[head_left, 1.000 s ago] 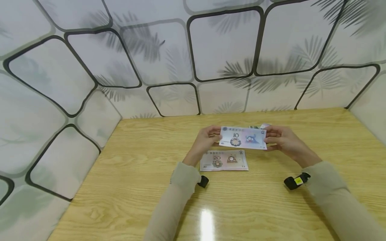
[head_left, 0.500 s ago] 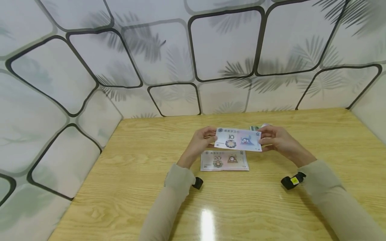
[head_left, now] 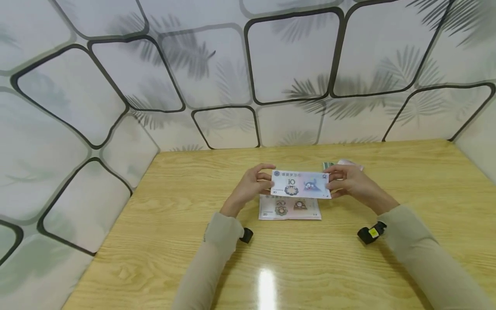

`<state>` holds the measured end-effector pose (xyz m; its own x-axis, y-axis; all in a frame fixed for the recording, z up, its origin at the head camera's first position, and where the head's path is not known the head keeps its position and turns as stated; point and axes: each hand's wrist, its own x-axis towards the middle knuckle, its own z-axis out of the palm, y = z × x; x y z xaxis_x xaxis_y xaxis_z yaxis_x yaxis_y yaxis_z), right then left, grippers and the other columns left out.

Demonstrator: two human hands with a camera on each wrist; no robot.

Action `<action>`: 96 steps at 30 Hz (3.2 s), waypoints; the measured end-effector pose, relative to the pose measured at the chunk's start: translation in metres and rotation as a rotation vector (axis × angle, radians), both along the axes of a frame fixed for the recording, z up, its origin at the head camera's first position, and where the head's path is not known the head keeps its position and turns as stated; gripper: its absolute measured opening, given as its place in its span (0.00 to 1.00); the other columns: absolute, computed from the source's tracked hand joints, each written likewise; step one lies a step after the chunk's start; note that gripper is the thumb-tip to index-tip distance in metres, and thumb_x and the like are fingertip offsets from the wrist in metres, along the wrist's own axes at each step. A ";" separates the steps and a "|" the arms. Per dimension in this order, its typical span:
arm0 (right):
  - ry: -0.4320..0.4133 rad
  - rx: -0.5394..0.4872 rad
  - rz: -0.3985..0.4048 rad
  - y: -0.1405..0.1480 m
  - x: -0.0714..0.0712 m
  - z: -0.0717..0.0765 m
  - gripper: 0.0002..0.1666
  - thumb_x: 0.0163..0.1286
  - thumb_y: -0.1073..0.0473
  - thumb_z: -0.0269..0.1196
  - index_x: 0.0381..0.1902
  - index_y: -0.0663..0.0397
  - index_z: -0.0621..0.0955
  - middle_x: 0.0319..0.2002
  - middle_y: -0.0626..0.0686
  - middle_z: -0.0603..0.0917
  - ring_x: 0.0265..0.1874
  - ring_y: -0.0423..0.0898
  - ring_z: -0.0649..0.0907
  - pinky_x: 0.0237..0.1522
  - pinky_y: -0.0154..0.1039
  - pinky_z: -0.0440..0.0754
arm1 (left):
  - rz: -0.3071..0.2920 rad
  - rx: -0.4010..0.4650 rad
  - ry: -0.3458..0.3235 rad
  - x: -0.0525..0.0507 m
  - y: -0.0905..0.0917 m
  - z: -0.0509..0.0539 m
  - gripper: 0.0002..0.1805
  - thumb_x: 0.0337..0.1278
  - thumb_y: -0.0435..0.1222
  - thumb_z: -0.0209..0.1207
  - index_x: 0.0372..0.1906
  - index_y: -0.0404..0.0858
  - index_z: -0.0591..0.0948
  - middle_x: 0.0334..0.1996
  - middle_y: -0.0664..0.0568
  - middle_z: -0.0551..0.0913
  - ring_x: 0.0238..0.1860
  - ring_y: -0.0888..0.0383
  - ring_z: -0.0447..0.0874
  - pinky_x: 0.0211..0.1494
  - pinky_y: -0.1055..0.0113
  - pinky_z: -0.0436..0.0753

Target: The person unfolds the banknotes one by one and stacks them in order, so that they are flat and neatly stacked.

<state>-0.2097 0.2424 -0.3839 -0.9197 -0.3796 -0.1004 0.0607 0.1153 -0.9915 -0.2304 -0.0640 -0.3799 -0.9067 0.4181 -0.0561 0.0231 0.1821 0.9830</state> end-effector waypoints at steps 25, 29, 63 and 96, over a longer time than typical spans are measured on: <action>0.061 0.158 0.110 -0.016 -0.005 -0.004 0.23 0.67 0.76 0.62 0.59 0.82 0.73 0.32 0.56 0.78 0.29 0.45 0.82 0.31 0.41 0.89 | -0.050 -0.112 -0.057 0.003 -0.017 -0.003 0.19 0.67 0.21 0.57 0.61 0.27 0.77 0.37 0.42 0.82 0.29 0.56 0.83 0.37 0.61 0.90; 0.059 0.156 0.118 -0.017 -0.006 -0.006 0.22 0.66 0.76 0.64 0.57 0.81 0.74 0.30 0.54 0.77 0.26 0.43 0.82 0.30 0.40 0.89 | -0.052 -0.141 -0.057 0.002 -0.018 -0.004 0.18 0.66 0.22 0.58 0.59 0.28 0.79 0.34 0.44 0.81 0.28 0.56 0.83 0.36 0.62 0.89; 0.046 0.302 0.240 -0.022 -0.007 -0.006 0.20 0.74 0.71 0.58 0.58 0.82 0.73 0.35 0.56 0.85 0.32 0.48 0.86 0.35 0.42 0.90 | -0.089 -0.320 -0.046 0.000 -0.022 0.008 0.15 0.74 0.28 0.53 0.58 0.25 0.79 0.36 0.42 0.85 0.34 0.52 0.86 0.41 0.62 0.89; 0.030 0.327 -0.018 0.064 -0.008 0.006 0.26 0.76 0.65 0.60 0.61 0.85 0.69 0.40 0.61 0.86 0.35 0.47 0.87 0.40 0.44 0.89 | -0.153 -0.193 0.023 -0.018 0.027 0.009 0.16 0.76 0.31 0.54 0.60 0.25 0.78 0.48 0.32 0.83 0.45 0.42 0.87 0.48 0.58 0.89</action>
